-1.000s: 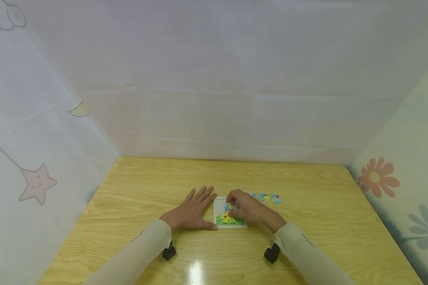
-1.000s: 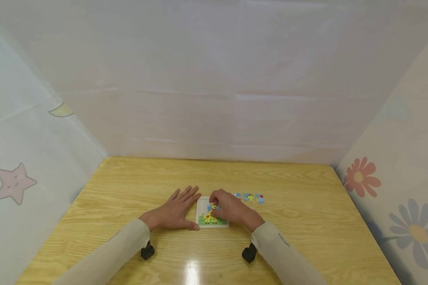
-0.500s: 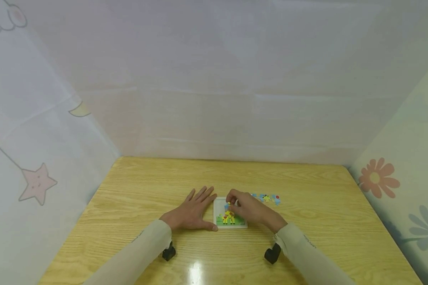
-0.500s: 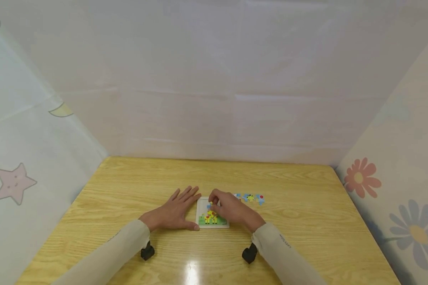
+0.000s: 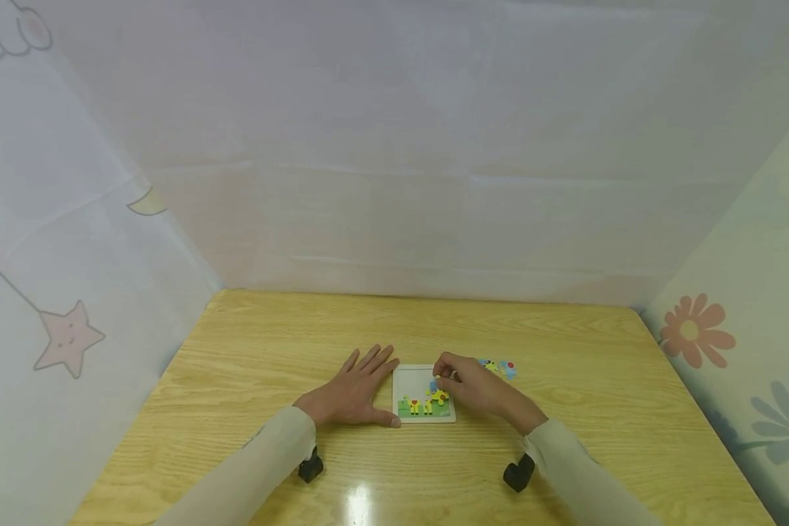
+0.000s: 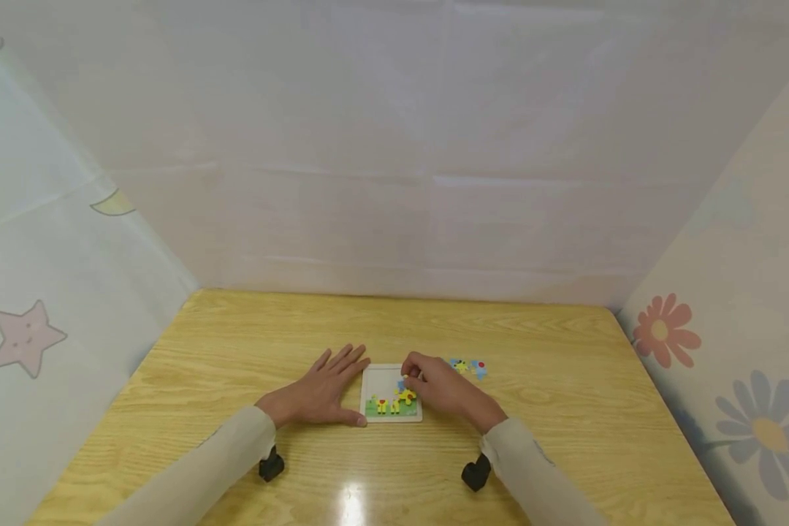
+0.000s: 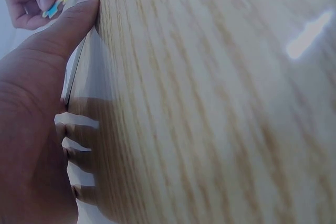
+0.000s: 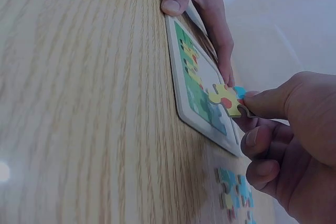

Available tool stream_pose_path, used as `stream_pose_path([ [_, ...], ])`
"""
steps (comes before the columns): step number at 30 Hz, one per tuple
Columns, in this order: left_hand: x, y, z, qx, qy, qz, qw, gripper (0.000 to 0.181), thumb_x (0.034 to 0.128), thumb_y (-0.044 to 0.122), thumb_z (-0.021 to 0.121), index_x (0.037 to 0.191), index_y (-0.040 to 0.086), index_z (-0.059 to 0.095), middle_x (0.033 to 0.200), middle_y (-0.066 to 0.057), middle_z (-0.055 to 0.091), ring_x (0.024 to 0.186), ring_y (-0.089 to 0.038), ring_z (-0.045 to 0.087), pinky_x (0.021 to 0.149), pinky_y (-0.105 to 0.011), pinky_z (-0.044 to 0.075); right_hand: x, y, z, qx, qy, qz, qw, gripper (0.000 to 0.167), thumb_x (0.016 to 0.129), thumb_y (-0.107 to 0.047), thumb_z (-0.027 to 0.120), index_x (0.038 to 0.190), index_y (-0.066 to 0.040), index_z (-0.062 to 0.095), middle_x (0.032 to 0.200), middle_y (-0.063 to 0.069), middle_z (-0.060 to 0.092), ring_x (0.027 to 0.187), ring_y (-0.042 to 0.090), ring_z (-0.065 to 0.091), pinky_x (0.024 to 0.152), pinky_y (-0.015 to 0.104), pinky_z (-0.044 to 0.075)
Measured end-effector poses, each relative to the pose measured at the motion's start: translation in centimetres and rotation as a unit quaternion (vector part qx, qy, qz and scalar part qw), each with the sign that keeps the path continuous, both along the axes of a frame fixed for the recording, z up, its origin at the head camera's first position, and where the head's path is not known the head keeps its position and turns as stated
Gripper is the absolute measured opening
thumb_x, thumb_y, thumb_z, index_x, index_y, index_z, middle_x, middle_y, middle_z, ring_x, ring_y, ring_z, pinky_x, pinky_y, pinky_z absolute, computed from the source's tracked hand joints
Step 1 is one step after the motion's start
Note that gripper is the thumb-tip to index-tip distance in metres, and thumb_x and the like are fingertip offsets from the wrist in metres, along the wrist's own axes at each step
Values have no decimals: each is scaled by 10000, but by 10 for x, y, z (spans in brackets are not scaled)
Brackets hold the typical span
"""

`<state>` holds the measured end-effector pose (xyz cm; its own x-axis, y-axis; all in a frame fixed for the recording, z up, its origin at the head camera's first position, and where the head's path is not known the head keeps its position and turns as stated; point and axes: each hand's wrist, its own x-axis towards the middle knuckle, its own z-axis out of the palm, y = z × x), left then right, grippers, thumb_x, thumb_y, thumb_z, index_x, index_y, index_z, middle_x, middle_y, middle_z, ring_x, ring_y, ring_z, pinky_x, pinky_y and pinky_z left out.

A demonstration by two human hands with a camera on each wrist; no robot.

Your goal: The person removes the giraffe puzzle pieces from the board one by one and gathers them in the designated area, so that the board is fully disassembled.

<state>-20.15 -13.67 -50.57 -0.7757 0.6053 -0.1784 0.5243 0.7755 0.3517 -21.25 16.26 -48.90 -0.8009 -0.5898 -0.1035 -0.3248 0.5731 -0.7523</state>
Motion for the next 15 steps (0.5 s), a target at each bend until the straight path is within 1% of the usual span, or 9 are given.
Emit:
stream_pose_path([
  [8, 0, 0, -1, 10, 16, -26, 10000, 1145, 893, 805, 646, 1724, 153, 205, 1829, -90, 46, 1703, -354, 50, 1356, -655, 65, 4, 19, -2, 47, 38, -178, 9998, 130, 1116, -198, 573, 1194, -122, 644, 1042, -2, 697, 782, 104, 581, 666, 245, 505],
  [15, 0, -1, -2, 26, 26, -57, 10000, 1150, 896, 804, 643, 1726, 149, 193, 1828, -98, 34, 1702, -362, 42, 1353, -664, 61, 7, 35, -3, 124, 173, -313, 9993, 139, 1103, -202, 602, 1202, -125, 660, 1049, -19, 699, 840, 92, 609, 719, 233, 530],
])
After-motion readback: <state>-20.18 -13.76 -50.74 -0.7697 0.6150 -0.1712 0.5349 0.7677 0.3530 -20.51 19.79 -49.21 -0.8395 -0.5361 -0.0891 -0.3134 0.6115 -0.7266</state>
